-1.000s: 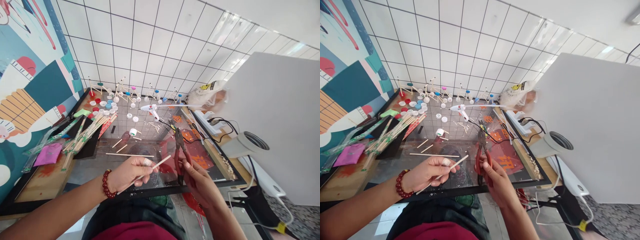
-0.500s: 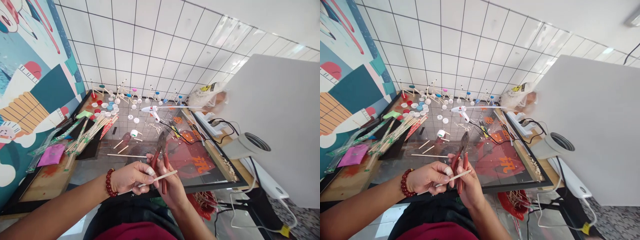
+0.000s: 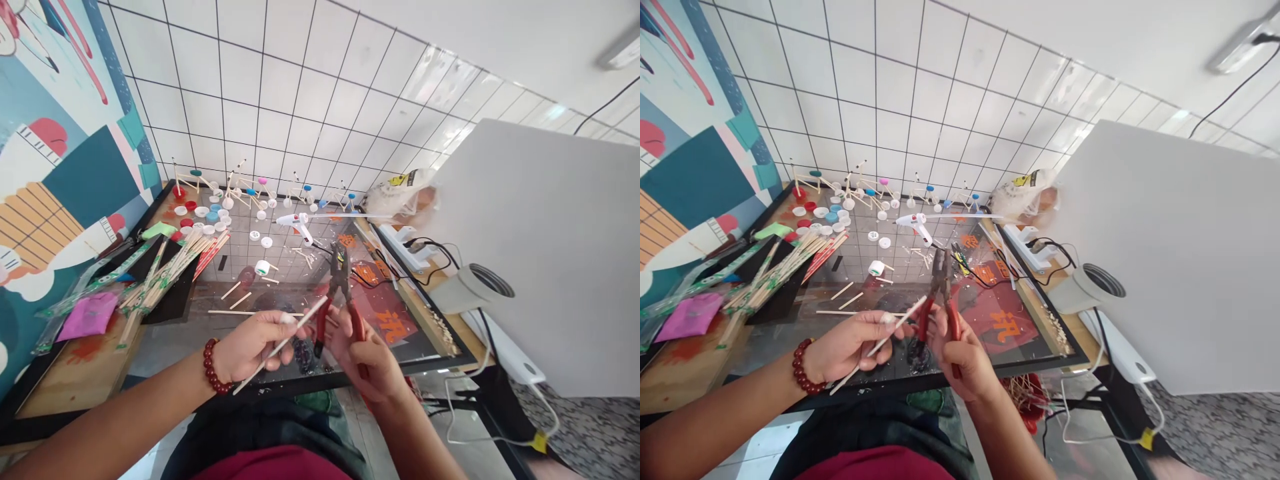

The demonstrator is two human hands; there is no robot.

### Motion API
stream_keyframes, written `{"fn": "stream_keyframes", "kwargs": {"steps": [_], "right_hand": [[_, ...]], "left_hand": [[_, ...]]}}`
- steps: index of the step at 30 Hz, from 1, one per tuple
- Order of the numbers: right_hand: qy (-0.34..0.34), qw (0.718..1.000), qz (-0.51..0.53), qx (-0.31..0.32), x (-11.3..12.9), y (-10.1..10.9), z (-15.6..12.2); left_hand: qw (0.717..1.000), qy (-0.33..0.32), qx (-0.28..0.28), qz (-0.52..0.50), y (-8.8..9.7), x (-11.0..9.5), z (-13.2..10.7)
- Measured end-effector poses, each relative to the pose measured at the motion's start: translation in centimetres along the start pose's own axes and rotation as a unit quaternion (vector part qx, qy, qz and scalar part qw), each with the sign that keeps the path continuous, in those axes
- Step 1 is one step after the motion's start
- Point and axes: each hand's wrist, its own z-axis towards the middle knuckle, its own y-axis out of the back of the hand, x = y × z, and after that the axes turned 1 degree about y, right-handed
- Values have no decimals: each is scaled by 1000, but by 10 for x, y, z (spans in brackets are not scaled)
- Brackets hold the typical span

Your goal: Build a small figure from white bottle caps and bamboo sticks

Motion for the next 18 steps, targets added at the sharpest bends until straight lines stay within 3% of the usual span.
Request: {"fn": "stream_keyframes", "kwargs": {"steps": [3, 8, 11, 18], "right_hand": [[-10, 996, -91, -15, 13, 17, -8], [-72, 965, -251, -35, 23, 32, -25], [-101, 939, -328, 0, 25, 27, -28], [-79, 895, -430, 87, 30, 6, -30]], "left_hand": [[997, -24, -64, -43, 3, -3, 4], [995, -45, -79, -48, 6, -5, 6], [996, -46, -71, -39, 6, -4, 7], [992, -79, -93, -40, 5, -4, 6]]}}
